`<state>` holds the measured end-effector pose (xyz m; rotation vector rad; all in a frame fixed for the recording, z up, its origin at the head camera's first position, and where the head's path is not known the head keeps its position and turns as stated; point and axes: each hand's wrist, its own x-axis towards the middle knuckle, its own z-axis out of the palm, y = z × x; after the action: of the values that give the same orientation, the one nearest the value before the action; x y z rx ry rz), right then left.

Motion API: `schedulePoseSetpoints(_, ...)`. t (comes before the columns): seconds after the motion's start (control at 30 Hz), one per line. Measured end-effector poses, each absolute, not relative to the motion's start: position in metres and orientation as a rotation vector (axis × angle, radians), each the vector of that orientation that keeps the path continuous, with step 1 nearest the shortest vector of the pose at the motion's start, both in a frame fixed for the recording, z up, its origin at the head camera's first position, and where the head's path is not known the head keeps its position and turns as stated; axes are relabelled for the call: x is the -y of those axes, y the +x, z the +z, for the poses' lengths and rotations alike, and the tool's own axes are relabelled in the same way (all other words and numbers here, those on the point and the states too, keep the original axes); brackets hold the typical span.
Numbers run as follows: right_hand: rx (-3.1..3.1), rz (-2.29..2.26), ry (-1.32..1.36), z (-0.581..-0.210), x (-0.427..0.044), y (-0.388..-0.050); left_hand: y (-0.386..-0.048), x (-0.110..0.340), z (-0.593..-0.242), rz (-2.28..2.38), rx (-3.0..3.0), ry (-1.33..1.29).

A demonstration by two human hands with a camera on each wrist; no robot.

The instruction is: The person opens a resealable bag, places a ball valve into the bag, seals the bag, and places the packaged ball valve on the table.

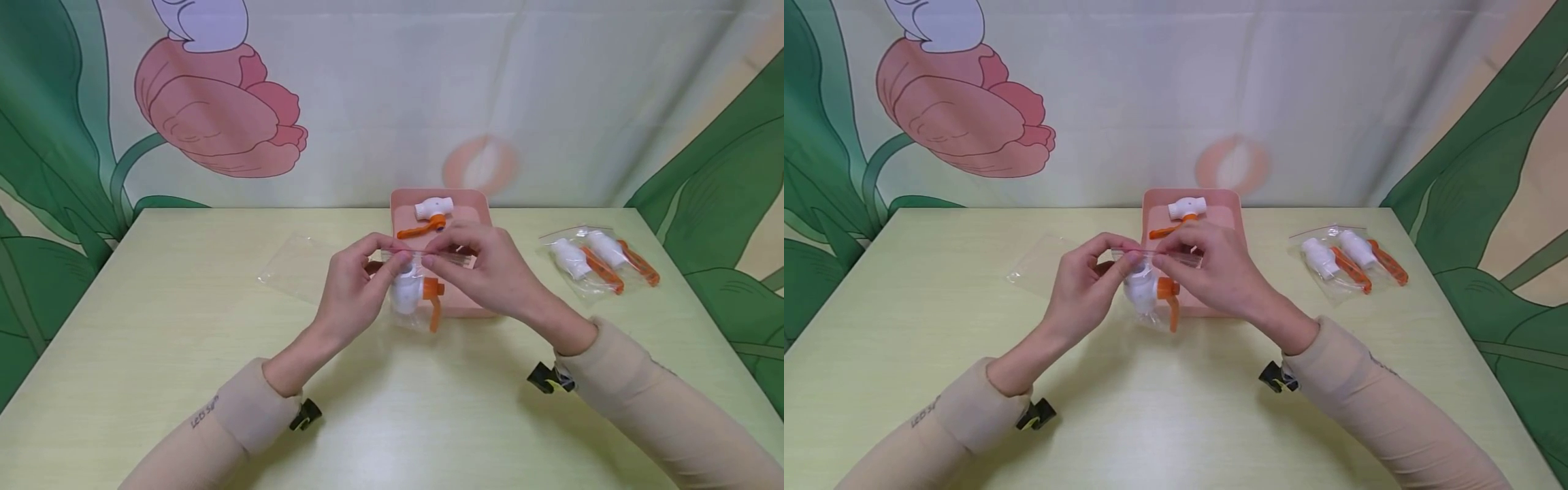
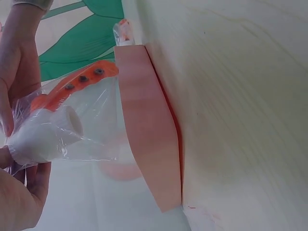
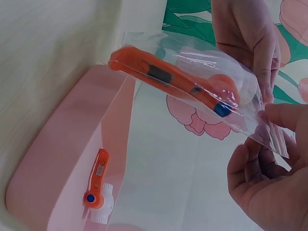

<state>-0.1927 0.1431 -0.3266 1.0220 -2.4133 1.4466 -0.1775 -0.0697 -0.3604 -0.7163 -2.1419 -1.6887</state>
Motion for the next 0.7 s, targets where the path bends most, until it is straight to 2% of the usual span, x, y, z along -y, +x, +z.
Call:
schedulePoseSetpoints(0.43,2.386,1.360,1.077,-0.3262,-0.1402,-0.1924,-0.1777,0.0713,-0.3631,-1.678,2.164,-0.811)
schedulePoseSetpoints(0.7,2.323,1.223,1.155,-0.3272,-0.1399,-0.1926,-0.1799,0.0726,-0.3633,-1.516,2.137,-0.952)
